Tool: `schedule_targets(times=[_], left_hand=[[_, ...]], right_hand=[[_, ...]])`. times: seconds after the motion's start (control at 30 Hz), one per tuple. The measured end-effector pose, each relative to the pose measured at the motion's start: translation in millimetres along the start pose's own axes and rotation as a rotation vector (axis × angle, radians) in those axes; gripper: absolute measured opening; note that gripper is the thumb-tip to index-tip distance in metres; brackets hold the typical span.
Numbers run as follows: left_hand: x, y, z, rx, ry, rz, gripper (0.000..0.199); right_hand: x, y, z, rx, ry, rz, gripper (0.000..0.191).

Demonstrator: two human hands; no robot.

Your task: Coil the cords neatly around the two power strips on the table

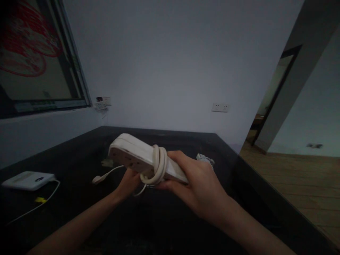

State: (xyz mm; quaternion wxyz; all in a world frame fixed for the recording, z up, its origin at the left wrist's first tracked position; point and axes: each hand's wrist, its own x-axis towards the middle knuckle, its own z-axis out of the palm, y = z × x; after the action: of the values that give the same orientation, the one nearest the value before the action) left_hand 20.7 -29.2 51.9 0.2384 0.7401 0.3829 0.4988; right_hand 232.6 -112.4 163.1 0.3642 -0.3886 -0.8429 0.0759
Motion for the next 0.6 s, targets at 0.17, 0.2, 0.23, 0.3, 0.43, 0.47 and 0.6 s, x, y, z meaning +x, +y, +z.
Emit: schedule_targets(times=[0.17, 0.2, 0.23, 0.3, 0.43, 0.47, 0.6], left_hand=[[-2, 22, 3.5, -0.087, -0.111, -0.057, 0.032], [-3, 23, 2.8, -0.081, -0.129, -0.079, 0.033], [-4, 23, 1.7, -0.066, -0.143, -0.100, 0.033], [-6, 19, -1.5, -0.017, -0.162, -0.122, 0.034], [-13, 7, -10.4, 0.062, -0.104, -0.137, 0.030], [-15, 5, -12.9, 0.067, -0.080, -0.149, 0.029], [-21, 4, -20.8, 0.130, -0.052, -0.176, 0.034]], right_hand=[[4, 11, -10, -0.029, 0.125, 0.062, 0.034], [5, 15, -12, -0.048, 0.161, 0.076, 0.035], [6, 18, -14, -0.065, 0.202, 0.094, 0.035], [8, 27, -19, -0.088, 0.287, 0.136, 0.034], [12, 48, -30, -0.095, 0.396, 0.213, 0.035], [12, 55, -32, -0.092, 0.417, 0.240, 0.036], [11, 86, -38, -0.009, 0.488, 0.377, 0.044]])
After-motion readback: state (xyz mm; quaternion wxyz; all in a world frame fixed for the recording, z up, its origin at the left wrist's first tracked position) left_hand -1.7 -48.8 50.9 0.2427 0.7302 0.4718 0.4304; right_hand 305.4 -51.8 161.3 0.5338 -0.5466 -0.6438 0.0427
